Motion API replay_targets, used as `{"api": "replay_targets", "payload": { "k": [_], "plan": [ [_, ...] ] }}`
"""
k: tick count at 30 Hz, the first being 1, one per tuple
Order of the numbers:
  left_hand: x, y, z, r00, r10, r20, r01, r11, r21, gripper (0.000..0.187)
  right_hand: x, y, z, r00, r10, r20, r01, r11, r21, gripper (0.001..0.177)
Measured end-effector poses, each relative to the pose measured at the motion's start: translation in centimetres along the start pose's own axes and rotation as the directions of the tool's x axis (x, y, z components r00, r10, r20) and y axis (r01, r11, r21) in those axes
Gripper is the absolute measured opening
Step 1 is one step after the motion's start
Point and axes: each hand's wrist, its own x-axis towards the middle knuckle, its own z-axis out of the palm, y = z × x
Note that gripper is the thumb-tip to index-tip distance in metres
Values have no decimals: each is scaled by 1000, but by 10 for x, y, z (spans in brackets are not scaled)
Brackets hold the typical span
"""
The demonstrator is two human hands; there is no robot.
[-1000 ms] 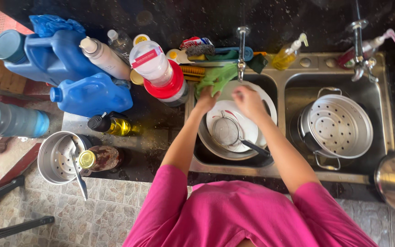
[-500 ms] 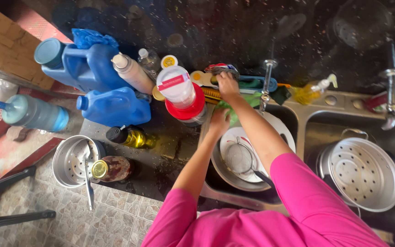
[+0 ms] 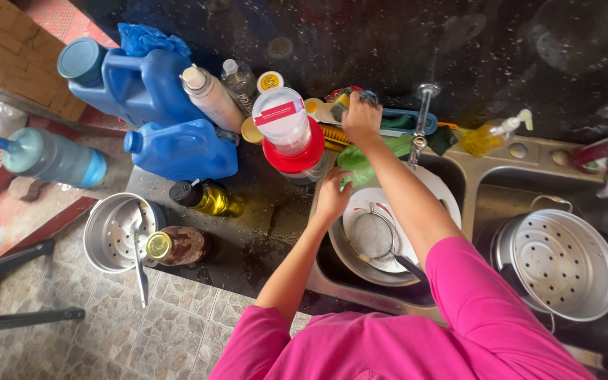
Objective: The person removes a helmet and a colorful bag from a scooter, then places them into a top-loading washing machine. Afterward, the person washes a metal steamer insert in the kitchen sink using a sponge and soap, rinses it, and places it on a drying rack.
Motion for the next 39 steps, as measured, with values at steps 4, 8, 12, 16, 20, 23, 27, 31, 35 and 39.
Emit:
{"api": "replay_targets", "payload": {
  "k": [4, 8, 12, 16, 20, 23, 27, 31, 35, 39],
  "plan": [
    [11, -11, 12, 999, -43, 25, 44, 999, -23, 35, -13, 2, -22, 968, 112, -226, 15, 869, 495, 30],
    [21, 20, 15, 995, -97, 0, 96, 987, -132, 44, -37, 4, -91, 941, 336, 47, -37, -35, 999, 37],
    [33, 103, 9, 960, 206, -190, -220, 974, -51, 44, -117, 48, -175, 933, 360, 5, 35, -104, 994, 45],
    [58, 179, 44, 923, 377, -77, -385, 909, -162, 25, -194, 151, -194, 844, 507, 176, -12, -311, 950, 40],
    [108, 203, 163, 944, 273, 185, -211, 931, -298, 32, -226, 242, -161, 793, 517, 321, -12, -514, 858, 38],
    [142, 196, 249, 953, 173, 249, -127, 974, -189, 43, -211, 280, -152, 817, 466, 340, 50, -644, 763, 30],
    [164, 209, 303, 982, 34, 188, -24, 998, -55, 47, -191, 302, -159, 879, 317, 356, 46, -800, 599, 55],
    [169, 215, 316, 939, -211, 273, 195, 977, 88, 41, -172, 319, -161, 894, 263, 364, -10, -799, 601, 57],
    [157, 216, 319, 968, -189, 163, 186, 982, 32, 34, -164, 324, -161, 916, 138, 377, -79, -859, 506, 60],
    [158, 209, 319, 980, -156, 126, 160, 987, -22, 33, -162, 315, -174, 915, 128, 382, -135, -795, 591, 59]
  ]
}}
